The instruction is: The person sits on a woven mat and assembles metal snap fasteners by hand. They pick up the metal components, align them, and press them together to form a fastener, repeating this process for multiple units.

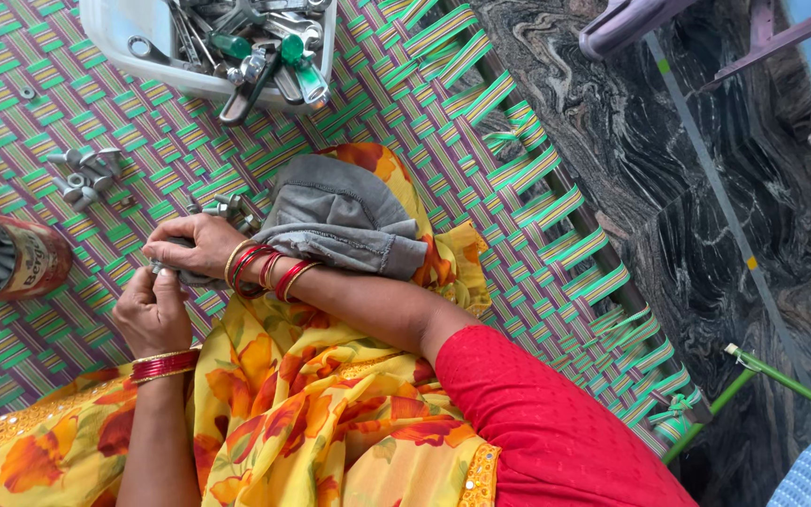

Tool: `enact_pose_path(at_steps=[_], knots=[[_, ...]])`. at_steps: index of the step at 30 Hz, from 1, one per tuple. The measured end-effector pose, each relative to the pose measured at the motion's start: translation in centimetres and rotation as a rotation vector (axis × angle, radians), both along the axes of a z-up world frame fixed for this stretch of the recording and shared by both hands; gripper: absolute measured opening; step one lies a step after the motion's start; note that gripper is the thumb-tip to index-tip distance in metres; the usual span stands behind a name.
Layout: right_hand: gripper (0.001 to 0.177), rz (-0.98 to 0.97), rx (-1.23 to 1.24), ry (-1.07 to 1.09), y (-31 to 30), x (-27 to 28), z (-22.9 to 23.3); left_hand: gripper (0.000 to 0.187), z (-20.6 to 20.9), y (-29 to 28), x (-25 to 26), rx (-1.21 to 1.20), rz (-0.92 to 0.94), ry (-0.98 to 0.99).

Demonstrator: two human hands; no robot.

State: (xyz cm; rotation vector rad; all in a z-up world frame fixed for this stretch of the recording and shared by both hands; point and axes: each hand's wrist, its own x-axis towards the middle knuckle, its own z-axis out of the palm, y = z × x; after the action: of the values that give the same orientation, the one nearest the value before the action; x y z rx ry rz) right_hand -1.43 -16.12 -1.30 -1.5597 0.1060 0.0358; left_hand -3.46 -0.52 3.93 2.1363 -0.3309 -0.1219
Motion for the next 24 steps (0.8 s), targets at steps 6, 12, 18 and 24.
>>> enact_pose_path(at_steps=[6, 12, 18, 24], knots=[[0.031, 0.114, 0.008, -0.028, -0.3, -1.1, 1.8, 0.042, -6.3, 2.7, 2.3, -0.755, 0.149, 0.57], [0.024, 0.022, -0.11, -0.175, -0.1, -1.0, 1.8, 0.034, -7.4, 2.8, 2.5, -0.364, 0.122, 0.326], [0.014, -0.051, -0.171, -0.151, -0.8, -0.9, 2.6, 0.034, -4.8, 0.8, 1.7, -0.417, 0.082, 0.358], [0.014, -0.166, -0.202, -0.067, -0.9, -1.1, 3.6, 0.024, -4.2, 0.2, 1.5, -0.518, -0.003, 0.535]])
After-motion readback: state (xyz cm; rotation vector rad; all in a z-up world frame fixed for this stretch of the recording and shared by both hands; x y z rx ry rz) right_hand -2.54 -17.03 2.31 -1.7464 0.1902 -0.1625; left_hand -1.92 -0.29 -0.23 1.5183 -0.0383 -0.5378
